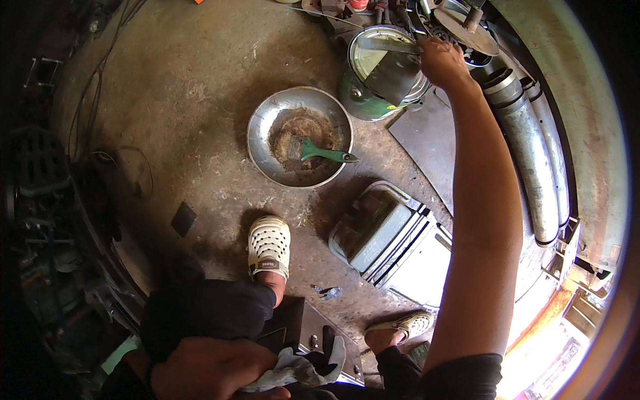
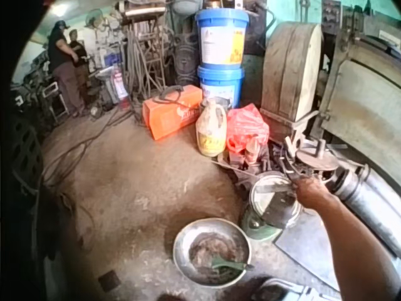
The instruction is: The person sits on the floor and uses a small brush to scrub a metal part held in a bench vise. They then wipe the part with a white cloth. The person handles the brush and cloth directly, scrubbing and wiping the metal surface.
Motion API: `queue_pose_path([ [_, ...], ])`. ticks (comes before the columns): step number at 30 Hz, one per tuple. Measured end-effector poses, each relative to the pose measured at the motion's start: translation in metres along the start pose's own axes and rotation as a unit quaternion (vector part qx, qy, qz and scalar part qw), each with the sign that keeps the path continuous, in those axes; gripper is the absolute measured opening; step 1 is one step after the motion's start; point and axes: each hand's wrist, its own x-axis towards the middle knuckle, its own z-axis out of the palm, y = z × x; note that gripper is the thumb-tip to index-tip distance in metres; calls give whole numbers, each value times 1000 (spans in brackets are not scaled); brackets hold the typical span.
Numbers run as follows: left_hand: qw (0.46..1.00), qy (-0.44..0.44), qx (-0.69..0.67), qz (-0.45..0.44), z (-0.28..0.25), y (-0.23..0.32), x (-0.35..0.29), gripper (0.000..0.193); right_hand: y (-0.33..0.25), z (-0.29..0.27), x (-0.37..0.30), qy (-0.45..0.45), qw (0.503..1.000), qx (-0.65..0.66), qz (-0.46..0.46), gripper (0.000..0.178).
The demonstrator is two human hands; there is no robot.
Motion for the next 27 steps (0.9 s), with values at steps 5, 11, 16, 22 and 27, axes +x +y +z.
queue_pose_path([
  [5,1000,2,-10,6,-10,1,3,41,20,-12,-18,40,995,3,-87,22],
  [11,971,53,-231,-31,-14,13,-33,50,-3,-55,-134,203,959,190,-52,9],
  [16,890,185,-404,99,6,11,-50,41,-53,-136,-307,133,864,469,128,19],
  [22,811,-14,-558,175,34,13,-34,47,-96,-240,-453,181,747,613,184,48],
  [27,783,-70,-602,140,70,33,-31,54,-112,-265,-518,272,540,763,229,36],
])
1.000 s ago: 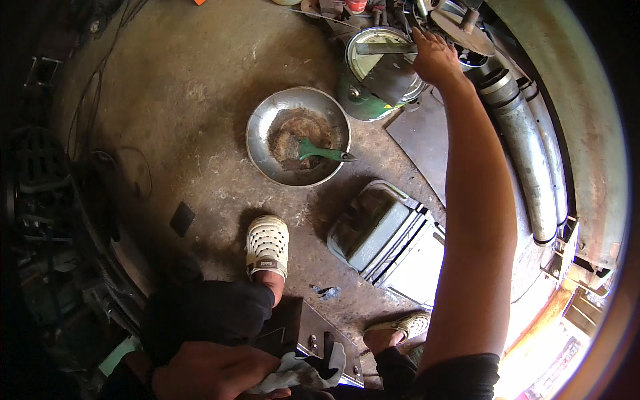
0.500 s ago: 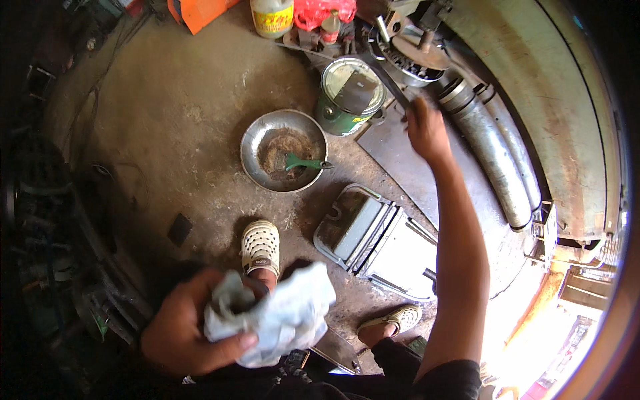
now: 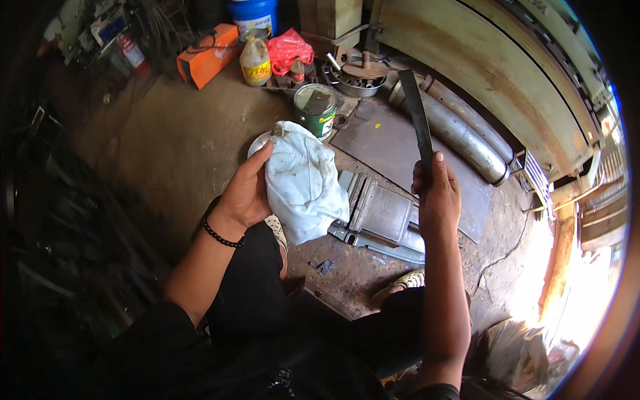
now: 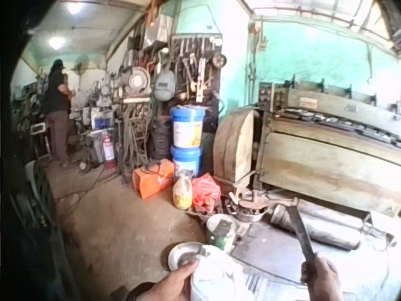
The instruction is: The person sits on the floor and uses a small brush to scrub a metal part held in a bench vise. They then wipe the part with a white cloth. The person handles the brush and cloth directly, scrubbing and wiping the metal surface.
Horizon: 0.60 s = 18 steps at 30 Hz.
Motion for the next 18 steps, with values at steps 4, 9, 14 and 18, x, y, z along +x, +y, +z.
queue_pose_path([
  [4,999,-12,-34,7,8,-19,6,54,9,-19,-21,-24,975,214,53,26],
  [9,989,-17,-116,92,11,-41,25,53,18,-22,-48,-130,947,276,101,39],
  [14,974,-29,-196,111,17,-66,32,55,19,7,-71,-99,994,28,38,48],
  [18,960,-96,-245,94,17,-71,40,54,36,36,-76,-148,988,28,18,27],
])
